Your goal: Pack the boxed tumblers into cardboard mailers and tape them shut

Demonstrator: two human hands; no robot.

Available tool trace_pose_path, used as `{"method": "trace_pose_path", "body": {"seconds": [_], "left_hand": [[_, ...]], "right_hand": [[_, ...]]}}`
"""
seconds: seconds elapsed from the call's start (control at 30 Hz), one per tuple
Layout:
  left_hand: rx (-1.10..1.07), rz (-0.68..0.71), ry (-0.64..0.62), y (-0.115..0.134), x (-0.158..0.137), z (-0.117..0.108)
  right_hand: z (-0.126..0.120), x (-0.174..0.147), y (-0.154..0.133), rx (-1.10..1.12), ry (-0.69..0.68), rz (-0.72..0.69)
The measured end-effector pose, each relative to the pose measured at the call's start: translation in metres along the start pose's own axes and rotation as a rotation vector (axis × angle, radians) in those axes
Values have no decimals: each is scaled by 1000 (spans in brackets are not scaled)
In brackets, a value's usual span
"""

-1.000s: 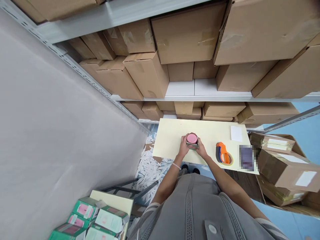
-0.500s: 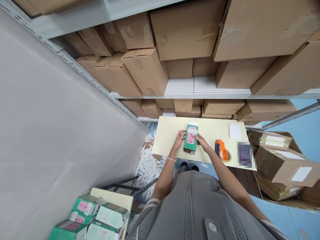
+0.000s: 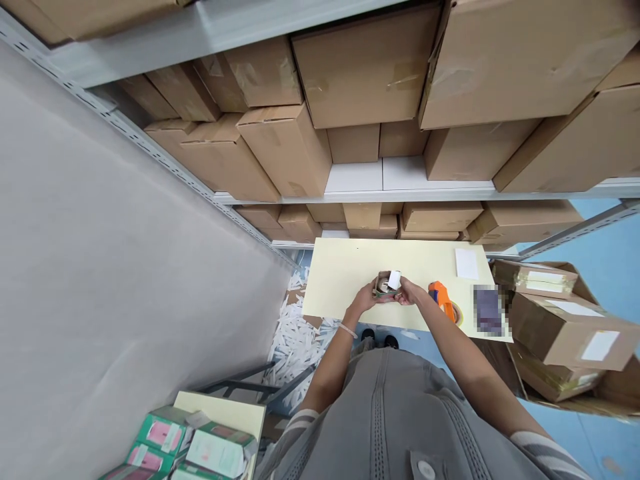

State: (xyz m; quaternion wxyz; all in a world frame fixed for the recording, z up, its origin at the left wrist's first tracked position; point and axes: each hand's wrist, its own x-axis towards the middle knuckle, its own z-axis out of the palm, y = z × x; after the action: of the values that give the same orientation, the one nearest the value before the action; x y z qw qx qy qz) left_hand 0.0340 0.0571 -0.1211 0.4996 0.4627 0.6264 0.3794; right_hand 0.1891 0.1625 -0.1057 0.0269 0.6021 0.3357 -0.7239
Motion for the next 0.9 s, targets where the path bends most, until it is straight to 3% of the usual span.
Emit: {"method": "trace_pose_path", "body": {"seconds": [0.1,0.23,0.43,0.57,0.63,0.8,0.9], "left_hand": [[65,-10,-15,1,5,4],[121,-40,96,-2,4,13],[256,21,159,-4,0,21],[299,25,140,-2,1,20],[309,8,138,-1,0,21],[314,-35,136,5,-2,25],[271,-54,143,7,-2,26]], "right_hand": [[-1,2,4,-8,8,46],[-6,2,15,-100,133,-21],[-15,-8,31,-206,280,-288],[-13,-25,35,-146,322,-661],[-7,-34,37,-179,319,-777],[11,-47,38,-449,496,-782],[11,-49,41,-450,541,-761]]}}
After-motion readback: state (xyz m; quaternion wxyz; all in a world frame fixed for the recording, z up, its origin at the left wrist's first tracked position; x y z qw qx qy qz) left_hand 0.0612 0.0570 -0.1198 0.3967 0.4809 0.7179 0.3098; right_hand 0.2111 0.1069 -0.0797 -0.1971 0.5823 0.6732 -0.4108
